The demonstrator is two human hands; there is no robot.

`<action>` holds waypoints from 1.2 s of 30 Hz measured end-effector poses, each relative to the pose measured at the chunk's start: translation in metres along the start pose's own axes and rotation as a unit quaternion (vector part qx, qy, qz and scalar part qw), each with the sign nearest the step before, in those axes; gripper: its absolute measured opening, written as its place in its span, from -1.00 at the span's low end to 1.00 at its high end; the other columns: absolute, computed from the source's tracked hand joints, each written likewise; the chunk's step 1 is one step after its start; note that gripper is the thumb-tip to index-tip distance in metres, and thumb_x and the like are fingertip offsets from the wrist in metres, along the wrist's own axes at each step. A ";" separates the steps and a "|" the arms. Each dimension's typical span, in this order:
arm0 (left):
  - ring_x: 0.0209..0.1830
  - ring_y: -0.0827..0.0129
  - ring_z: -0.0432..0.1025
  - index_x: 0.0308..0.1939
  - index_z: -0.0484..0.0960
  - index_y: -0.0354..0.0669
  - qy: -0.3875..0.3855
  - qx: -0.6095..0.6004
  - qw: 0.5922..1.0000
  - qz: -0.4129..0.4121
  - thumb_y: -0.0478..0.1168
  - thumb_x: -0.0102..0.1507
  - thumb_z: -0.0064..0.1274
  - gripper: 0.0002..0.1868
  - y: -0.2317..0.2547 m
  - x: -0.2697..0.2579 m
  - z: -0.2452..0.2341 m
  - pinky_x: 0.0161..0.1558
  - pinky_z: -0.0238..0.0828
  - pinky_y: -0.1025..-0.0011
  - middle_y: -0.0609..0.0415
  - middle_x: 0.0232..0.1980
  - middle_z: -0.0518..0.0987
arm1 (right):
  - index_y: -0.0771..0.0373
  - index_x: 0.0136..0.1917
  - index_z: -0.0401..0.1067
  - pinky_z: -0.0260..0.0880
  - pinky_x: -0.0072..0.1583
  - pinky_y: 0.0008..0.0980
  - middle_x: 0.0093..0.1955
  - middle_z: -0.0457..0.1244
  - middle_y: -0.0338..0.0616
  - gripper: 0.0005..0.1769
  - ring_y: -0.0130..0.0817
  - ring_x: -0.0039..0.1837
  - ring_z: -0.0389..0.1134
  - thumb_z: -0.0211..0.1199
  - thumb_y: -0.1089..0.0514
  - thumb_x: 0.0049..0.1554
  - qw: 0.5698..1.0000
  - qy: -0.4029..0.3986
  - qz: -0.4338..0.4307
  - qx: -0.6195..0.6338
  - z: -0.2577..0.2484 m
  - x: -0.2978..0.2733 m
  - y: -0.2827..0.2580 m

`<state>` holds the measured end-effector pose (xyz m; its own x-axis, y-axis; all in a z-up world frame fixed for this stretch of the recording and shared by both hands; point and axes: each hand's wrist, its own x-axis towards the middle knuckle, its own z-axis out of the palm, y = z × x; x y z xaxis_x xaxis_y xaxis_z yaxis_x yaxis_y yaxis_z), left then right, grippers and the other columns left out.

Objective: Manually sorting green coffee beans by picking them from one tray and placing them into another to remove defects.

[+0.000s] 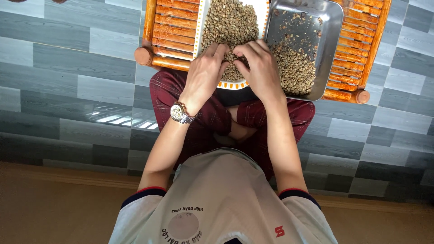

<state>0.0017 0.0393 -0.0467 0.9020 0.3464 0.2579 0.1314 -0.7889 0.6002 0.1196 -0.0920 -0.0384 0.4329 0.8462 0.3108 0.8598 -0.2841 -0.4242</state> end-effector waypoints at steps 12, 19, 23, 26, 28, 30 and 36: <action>-0.34 0.23 0.47 -0.23 0.52 -0.34 0.002 0.052 0.999 0.002 -0.39 0.22 0.17 -0.86 -0.004 0.000 0.011 -0.29 0.54 0.33 -0.04 -0.20 0.47 | 0.25 -0.09 0.53 0.36 0.26 -0.30 -0.12 0.33 -0.23 -0.78 -0.32 -0.03 0.28 0.50 0.34 -0.02 0.999 0.002 -0.012 -0.042 0.018 0.000 0.004; -0.29 0.17 0.47 -0.21 0.51 -0.31 0.014 0.052 0.999 0.003 -0.40 0.22 0.12 -0.88 0.000 -0.001 0.010 -0.24 0.49 0.25 -0.06 -0.19 0.46 | 0.27 -0.12 0.51 0.40 0.07 -0.39 -0.16 0.31 -0.22 -0.80 -0.35 -0.07 0.25 0.48 0.36 -0.02 0.999 0.014 -0.020 -0.045 0.021 -0.002 0.006; -0.32 0.23 0.47 -0.20 0.56 -0.35 0.020 0.076 0.997 0.011 -0.44 0.21 0.13 -0.89 0.002 0.001 0.013 -0.26 0.52 0.32 -0.06 -0.21 0.49 | 0.27 -0.15 0.51 0.41 0.10 -0.38 -0.16 0.31 -0.22 -0.82 -0.35 -0.06 0.25 0.47 0.37 -0.01 0.999 0.018 -0.021 -0.044 0.025 -0.004 0.008; -0.34 0.24 0.46 -0.23 0.54 -0.35 0.023 0.080 0.996 0.015 -0.44 0.21 0.12 -0.91 0.000 0.001 0.014 -0.30 0.50 0.34 -0.05 -0.23 0.48 | 0.28 -0.16 0.51 0.41 0.10 -0.38 -0.15 0.29 -0.23 -0.84 -0.34 -0.06 0.24 0.46 0.37 0.00 0.999 0.021 -0.017 -0.037 0.023 -0.005 0.006; -0.35 0.24 0.45 -0.23 0.53 -0.34 0.023 0.076 0.997 0.021 -0.44 0.20 0.13 -0.90 -0.001 0.002 0.014 -0.30 0.50 0.34 -0.05 -0.23 0.48 | 0.28 -0.16 0.51 0.41 0.08 -0.39 -0.15 0.28 -0.23 -0.84 -0.34 -0.06 0.24 0.46 0.37 0.00 0.999 0.024 -0.014 -0.034 0.020 -0.004 0.004; -0.40 0.24 0.45 -0.25 0.55 -0.36 0.028 0.064 0.997 0.023 -0.45 0.20 0.13 -0.92 -0.001 0.001 0.012 -0.34 0.48 0.33 -0.07 -0.22 0.49 | 0.29 -0.16 0.52 0.39 0.08 -0.39 -0.15 0.28 -0.22 -0.89 -0.33 -0.07 0.23 0.44 0.35 0.04 0.999 0.026 -0.017 -0.012 0.018 -0.004 0.001; -0.38 0.20 0.46 -0.24 0.57 -0.36 0.030 0.047 0.998 0.010 -0.42 0.25 0.11 -0.95 0.008 0.000 0.005 -0.32 0.47 0.27 -0.06 -0.22 0.49 | 0.31 -0.13 0.49 0.40 0.10 -0.35 -0.14 0.30 -0.20 -0.91 -0.31 -0.05 0.25 0.38 0.37 0.08 0.999 0.025 -0.012 0.016 0.013 -0.006 -0.002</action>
<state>0.0050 0.0309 -0.0460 0.8787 0.3580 0.3159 0.1543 -0.8390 0.5218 0.1115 -0.0906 -0.0501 0.4254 0.8292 0.3625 0.8614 -0.2483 -0.4431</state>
